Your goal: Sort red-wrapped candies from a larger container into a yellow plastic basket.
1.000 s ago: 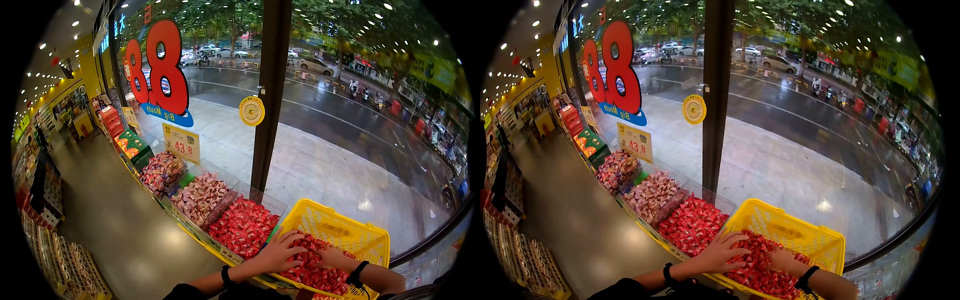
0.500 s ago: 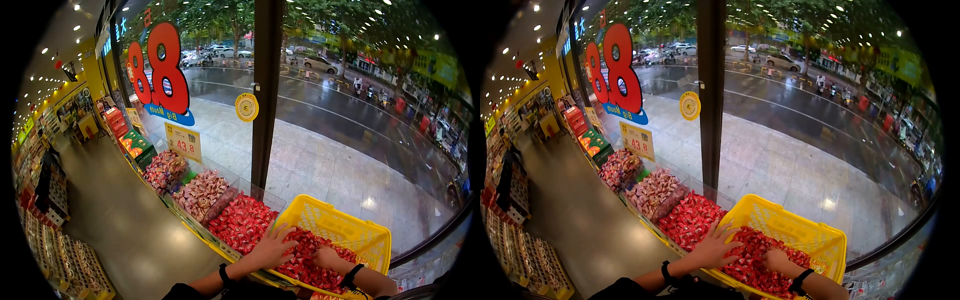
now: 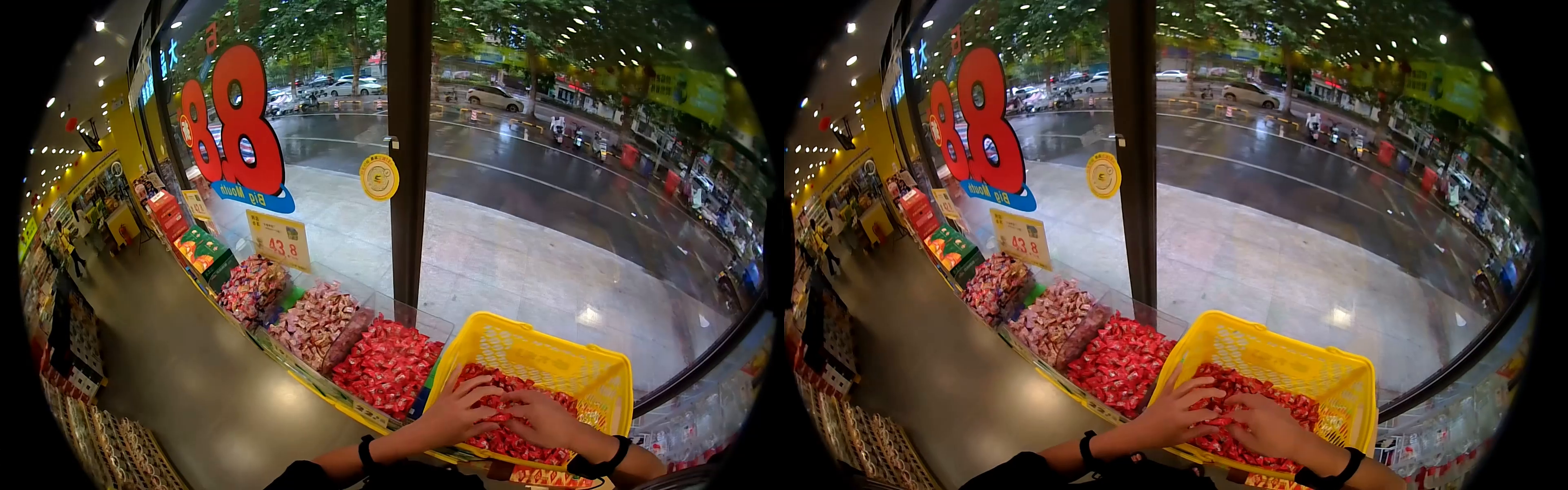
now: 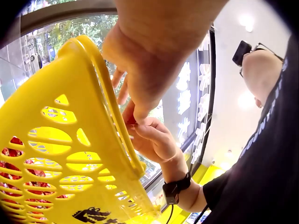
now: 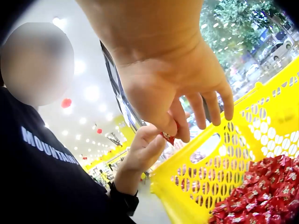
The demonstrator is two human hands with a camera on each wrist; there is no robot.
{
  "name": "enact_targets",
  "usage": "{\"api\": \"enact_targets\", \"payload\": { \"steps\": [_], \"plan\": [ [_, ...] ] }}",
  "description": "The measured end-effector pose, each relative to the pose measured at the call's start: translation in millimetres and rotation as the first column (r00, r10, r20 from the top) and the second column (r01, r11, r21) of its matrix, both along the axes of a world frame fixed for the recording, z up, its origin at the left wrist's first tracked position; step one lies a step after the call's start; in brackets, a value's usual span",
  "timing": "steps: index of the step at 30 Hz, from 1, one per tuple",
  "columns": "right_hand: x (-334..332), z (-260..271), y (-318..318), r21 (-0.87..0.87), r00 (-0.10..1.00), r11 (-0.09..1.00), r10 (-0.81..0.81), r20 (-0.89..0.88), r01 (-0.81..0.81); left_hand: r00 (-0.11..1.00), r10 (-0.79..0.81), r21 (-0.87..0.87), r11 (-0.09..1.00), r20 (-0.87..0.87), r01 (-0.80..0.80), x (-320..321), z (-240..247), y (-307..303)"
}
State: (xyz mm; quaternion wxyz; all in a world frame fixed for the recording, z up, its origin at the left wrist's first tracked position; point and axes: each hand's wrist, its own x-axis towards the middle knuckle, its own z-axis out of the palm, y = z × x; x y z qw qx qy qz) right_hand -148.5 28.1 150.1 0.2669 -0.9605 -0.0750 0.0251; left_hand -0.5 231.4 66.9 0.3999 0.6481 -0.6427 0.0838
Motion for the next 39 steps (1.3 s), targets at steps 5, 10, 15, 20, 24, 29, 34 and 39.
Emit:
{"api": "enact_targets", "payload": {
  "steps": [5,10,15,20,24,29,34,39],
  "plan": [
    [-24,7,29,-0.047,0.983,0.994,-0.091,0.162,0.100,0.999,-0.031,-0.074,0.997,-0.011,0.030,-1,1,5],
    [-51,-6,41,-0.022,0.952,0.955,-0.292,0.092,0.295,0.943,0.333,-0.160,0.931,-0.003,-0.329,44,12,37],
    [-67,-43,44,-0.043,0.862,0.899,-0.402,0.309,0.435,0.738,0.649,0.017,0.749,0.183,-0.662,108,-43,89],
    [-73,-65,46,0.005,0.822,0.862,-0.486,0.297,0.507,0.662,0.662,0.188,0.643,0.350,-0.742,137,-113,131],
    [-73,-68,46,0.029,0.817,0.857,-0.501,0.285,0.515,0.545,0.695,0.188,0.525,0.468,-0.830,149,-147,149],
    [-72,-69,49,0.017,0.797,0.848,-0.505,0.330,0.530,0.523,0.724,0.271,0.447,0.450,-0.853,149,-152,154],
    [-74,-71,47,0.008,0.817,0.847,-0.514,0.263,0.531,0.507,0.718,0.173,0.489,0.477,-0.855,136,-126,138],
    [-71,-34,15,-0.080,0.885,0.892,-0.424,0.195,0.445,0.766,0.639,0.022,0.767,0.063,-0.642,93,-39,77]
  ]
}}
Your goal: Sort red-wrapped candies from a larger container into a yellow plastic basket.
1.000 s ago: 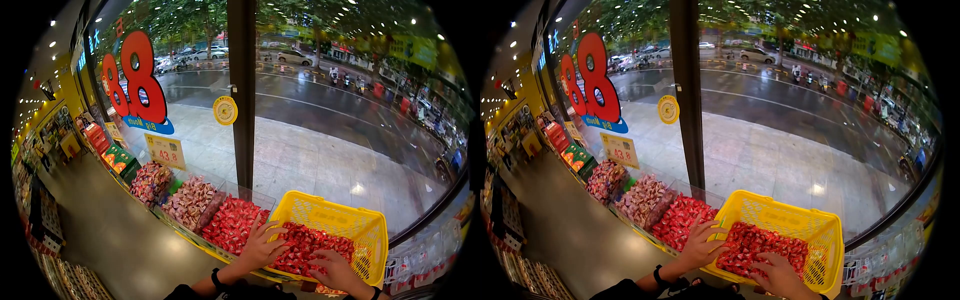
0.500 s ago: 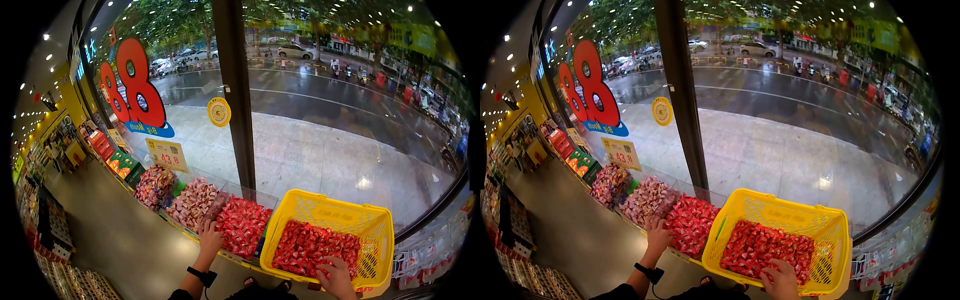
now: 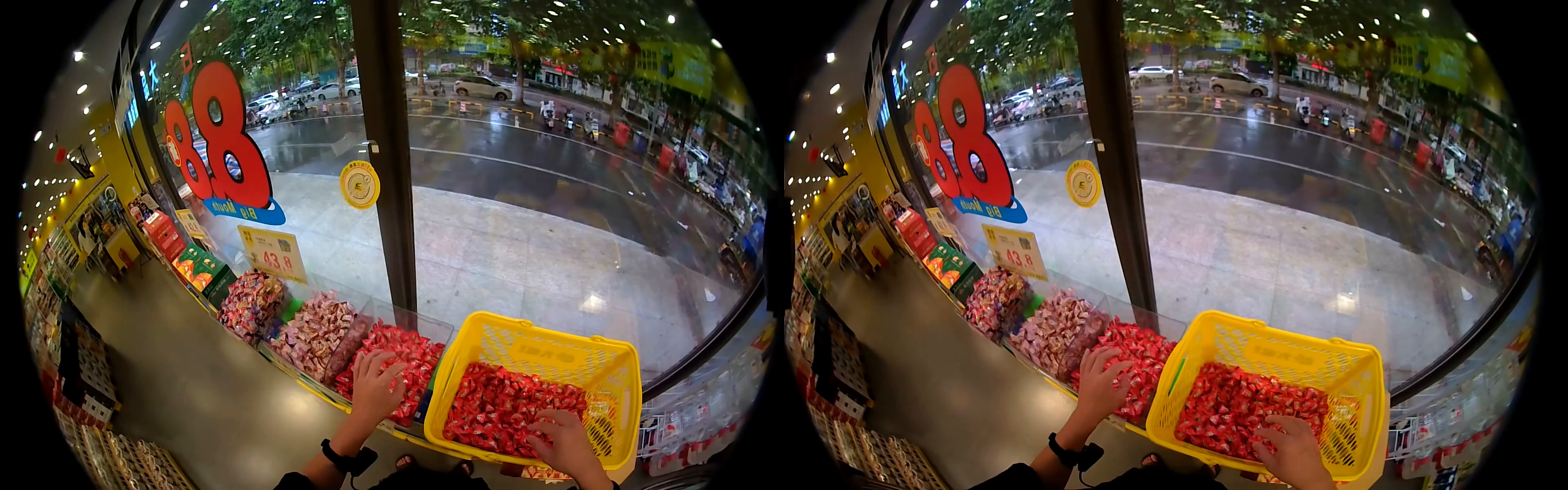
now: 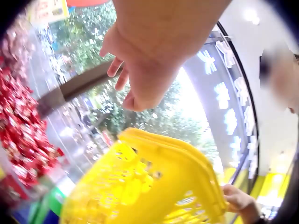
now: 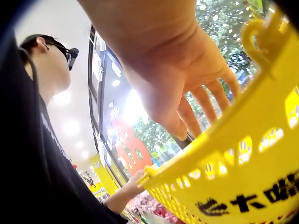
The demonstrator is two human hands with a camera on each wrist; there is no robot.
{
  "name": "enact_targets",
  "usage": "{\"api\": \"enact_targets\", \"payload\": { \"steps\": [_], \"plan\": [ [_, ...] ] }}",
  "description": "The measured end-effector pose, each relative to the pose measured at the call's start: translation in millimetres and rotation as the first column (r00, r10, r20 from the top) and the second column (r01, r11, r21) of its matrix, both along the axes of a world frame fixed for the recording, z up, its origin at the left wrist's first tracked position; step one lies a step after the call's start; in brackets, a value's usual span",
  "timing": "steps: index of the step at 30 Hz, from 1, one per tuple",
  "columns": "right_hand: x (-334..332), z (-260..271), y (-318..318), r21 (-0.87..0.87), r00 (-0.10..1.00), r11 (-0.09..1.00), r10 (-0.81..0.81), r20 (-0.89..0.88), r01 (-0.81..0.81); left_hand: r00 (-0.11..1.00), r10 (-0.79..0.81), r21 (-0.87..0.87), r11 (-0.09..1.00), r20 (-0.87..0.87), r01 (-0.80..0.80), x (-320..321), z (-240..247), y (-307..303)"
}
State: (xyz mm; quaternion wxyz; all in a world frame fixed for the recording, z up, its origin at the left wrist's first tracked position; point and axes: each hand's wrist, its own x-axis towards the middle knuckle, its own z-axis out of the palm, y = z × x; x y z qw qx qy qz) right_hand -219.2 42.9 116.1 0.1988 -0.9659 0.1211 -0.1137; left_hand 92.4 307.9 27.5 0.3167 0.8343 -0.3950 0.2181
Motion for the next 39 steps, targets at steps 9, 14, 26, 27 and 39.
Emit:
{"api": "enact_targets", "payload": {
  "steps": [9,14,26,27,39],
  "plan": [
    [77,30,-70,0.088,0.928,0.964,0.265,-0.262,-0.250,0.796,-0.573,0.226,0.764,-0.193,0.604,-72,30,-80],
    [110,-71,-86,0.015,0.726,0.976,0.171,-0.666,-0.217,0.816,-0.539,0.444,0.691,-0.210,0.571,-72,26,-78],
    [93,-214,-97,-0.379,0.788,0.821,0.132,-0.601,-0.427,0.832,-0.530,0.381,0.744,-0.163,0.548,-73,24,-77],
    [97,-207,-101,-0.348,0.760,0.832,0.128,-0.637,-0.432,0.834,-0.529,0.380,0.746,-0.159,0.546,-73,25,-77],
    [107,-191,-98,-0.277,0.709,0.897,0.055,-0.704,-0.345,0.832,-0.531,0.360,0.754,-0.160,0.550,-72,20,-78]
  ]
}}
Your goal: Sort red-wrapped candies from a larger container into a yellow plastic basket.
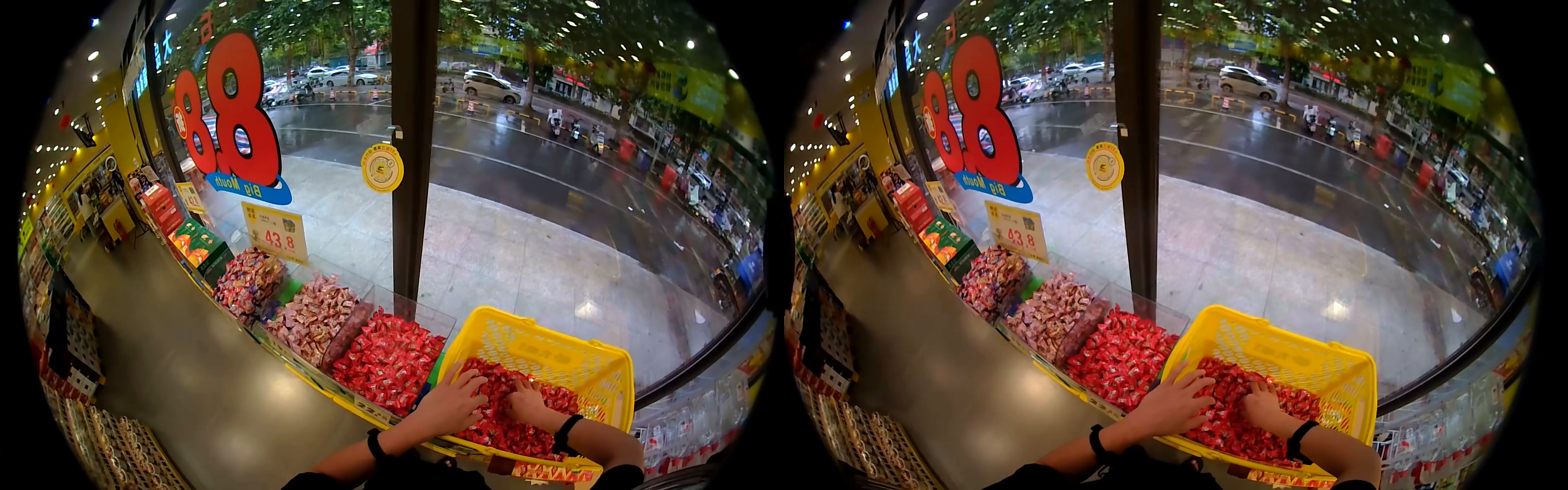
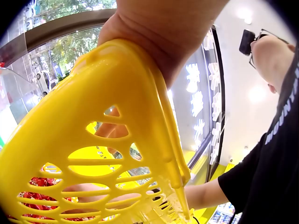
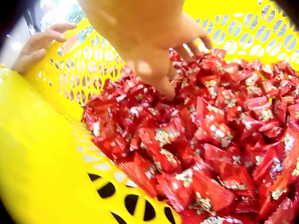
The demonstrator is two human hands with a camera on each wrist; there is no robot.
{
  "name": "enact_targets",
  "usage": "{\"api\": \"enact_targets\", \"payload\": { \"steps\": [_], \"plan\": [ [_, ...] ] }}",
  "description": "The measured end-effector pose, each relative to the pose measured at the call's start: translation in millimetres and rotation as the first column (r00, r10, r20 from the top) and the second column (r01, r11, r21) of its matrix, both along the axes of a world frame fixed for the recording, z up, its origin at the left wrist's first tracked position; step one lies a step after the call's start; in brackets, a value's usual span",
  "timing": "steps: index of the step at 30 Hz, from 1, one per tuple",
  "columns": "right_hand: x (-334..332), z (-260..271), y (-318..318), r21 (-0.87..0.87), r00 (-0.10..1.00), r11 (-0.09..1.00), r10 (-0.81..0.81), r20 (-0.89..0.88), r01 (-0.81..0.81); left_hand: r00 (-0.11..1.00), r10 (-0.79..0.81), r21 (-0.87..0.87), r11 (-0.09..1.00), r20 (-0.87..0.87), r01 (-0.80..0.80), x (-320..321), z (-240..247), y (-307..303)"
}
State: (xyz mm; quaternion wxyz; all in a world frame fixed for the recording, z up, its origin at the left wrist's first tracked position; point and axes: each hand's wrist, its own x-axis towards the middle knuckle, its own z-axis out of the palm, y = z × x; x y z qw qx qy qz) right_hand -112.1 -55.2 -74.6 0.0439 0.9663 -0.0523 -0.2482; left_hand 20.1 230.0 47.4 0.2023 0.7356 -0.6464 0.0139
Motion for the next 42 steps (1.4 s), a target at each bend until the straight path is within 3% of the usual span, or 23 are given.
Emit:
{"api": "enact_targets", "payload": {
  "steps": [2,5,11,14,23,30,32,35,38,42],
  "plan": [
    [11,41,14,0.125,0.993,0.985,-0.110,-0.039,0.115,1.000,0.005,-0.002,1.000,0.000,-0.005,0,2,1],
    [17,66,20,0.257,0.993,0.966,-0.046,0.110,0.016,0.999,0.042,-0.041,0.998,0.012,-0.042,-1,0,-1],
    [7,170,74,0.216,0.893,0.947,0.125,0.432,-0.237,0.983,0.181,-0.150,0.972,-0.012,-0.181,-5,3,-1],
    [3,187,92,0.250,0.812,0.909,0.143,0.566,-0.334,0.990,0.125,-0.199,0.970,-0.071,-0.137,-2,1,-1],
    [4,202,115,0.274,0.689,0.891,0.058,0.723,-0.362,0.988,0.000,-0.262,0.964,-0.154,-0.041,4,1,8],
    [9,188,107,0.568,0.744,0.759,-0.172,0.646,-0.318,0.951,-0.080,-0.339,0.941,-0.298,-0.027,17,-6,16],
    [10,187,106,0.665,0.776,0.680,-0.225,0.589,-0.307,0.964,-0.072,-0.367,0.930,-0.254,-0.027,21,-3,20],
    [12,188,106,0.690,0.794,0.660,-0.231,0.563,-0.297,0.979,-0.033,-0.426,0.903,-0.201,-0.057,25,2,26],
    [14,190,102,0.644,0.821,0.710,-0.166,0.546,-0.285,0.981,0.065,-0.473,0.869,-0.181,-0.144,37,1,35],
    [15,161,78,0.548,0.945,0.825,-0.059,0.323,-0.136,0.928,0.282,-0.500,0.783,-0.242,-0.369,75,-1,63]
  ]
}}
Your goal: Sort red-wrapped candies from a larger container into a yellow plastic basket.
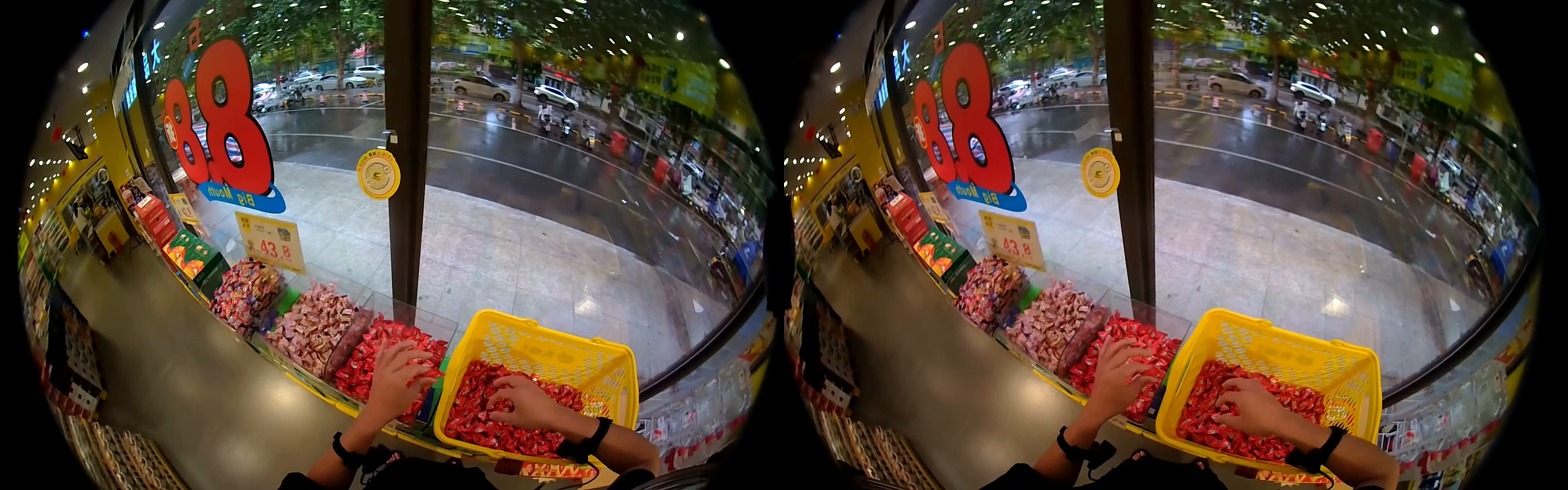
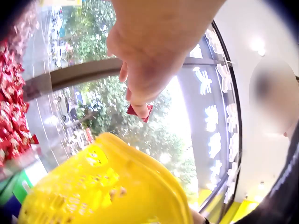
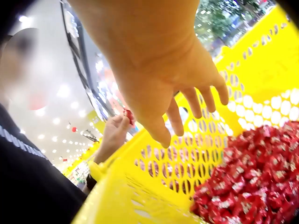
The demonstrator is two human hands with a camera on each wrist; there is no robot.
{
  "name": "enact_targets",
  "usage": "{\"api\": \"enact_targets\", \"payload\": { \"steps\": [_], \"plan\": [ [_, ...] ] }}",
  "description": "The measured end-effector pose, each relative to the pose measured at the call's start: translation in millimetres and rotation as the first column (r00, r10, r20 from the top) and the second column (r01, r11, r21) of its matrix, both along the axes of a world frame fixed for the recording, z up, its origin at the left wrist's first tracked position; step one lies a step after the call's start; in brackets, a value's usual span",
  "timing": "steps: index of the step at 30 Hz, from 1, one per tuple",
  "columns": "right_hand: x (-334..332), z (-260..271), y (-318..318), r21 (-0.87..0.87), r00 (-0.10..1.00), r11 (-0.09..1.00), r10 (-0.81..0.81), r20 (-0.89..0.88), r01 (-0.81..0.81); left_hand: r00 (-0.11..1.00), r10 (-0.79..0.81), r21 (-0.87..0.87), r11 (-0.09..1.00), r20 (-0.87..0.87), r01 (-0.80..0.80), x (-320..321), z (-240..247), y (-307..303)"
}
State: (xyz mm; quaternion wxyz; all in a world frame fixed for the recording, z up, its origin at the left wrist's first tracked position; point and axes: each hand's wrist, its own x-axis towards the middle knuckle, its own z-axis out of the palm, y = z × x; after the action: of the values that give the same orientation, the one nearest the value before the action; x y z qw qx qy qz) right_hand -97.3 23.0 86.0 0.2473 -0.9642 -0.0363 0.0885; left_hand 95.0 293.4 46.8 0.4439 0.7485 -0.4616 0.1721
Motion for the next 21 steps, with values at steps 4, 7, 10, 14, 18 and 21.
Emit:
{"api": "enact_targets", "payload": {
  "steps": [4,7,10,14,18,21],
  "plan": [
    [-3,-74,-39,-0.206,0.944,0.977,-0.024,-0.330,-0.047,0.969,0.233,0.149,0.959,0.076,-0.243,40,-44,21],
    [-4,-108,-49,-0.328,0.886,0.943,-0.097,-0.452,-0.064,0.952,0.280,0.360,0.882,0.120,-0.305,50,-85,28],
    [-2,-134,-56,-0.408,0.839,0.905,-0.127,-0.528,-0.119,0.950,0.289,0.480,0.821,0.118,-0.310,48,-105,30],
    [3,-154,-64,-0.441,0.787,0.874,-0.119,-0.605,-0.207,0.953,0.291,0.531,0.797,0.080,-0.288,48,-110,28],
    [7,-170,-65,-0.467,0.776,0.862,-0.153,-0.612,-0.198,0.969,0.244,0.544,0.807,0.045,-0.228,46,-102,26],
    [7,-136,-45,-0.468,0.785,0.843,-0.095,-0.613,-0.264,0.983,0.186,0.443,0.881,-0.006,-0.164,43,-91,23]
  ]
}}
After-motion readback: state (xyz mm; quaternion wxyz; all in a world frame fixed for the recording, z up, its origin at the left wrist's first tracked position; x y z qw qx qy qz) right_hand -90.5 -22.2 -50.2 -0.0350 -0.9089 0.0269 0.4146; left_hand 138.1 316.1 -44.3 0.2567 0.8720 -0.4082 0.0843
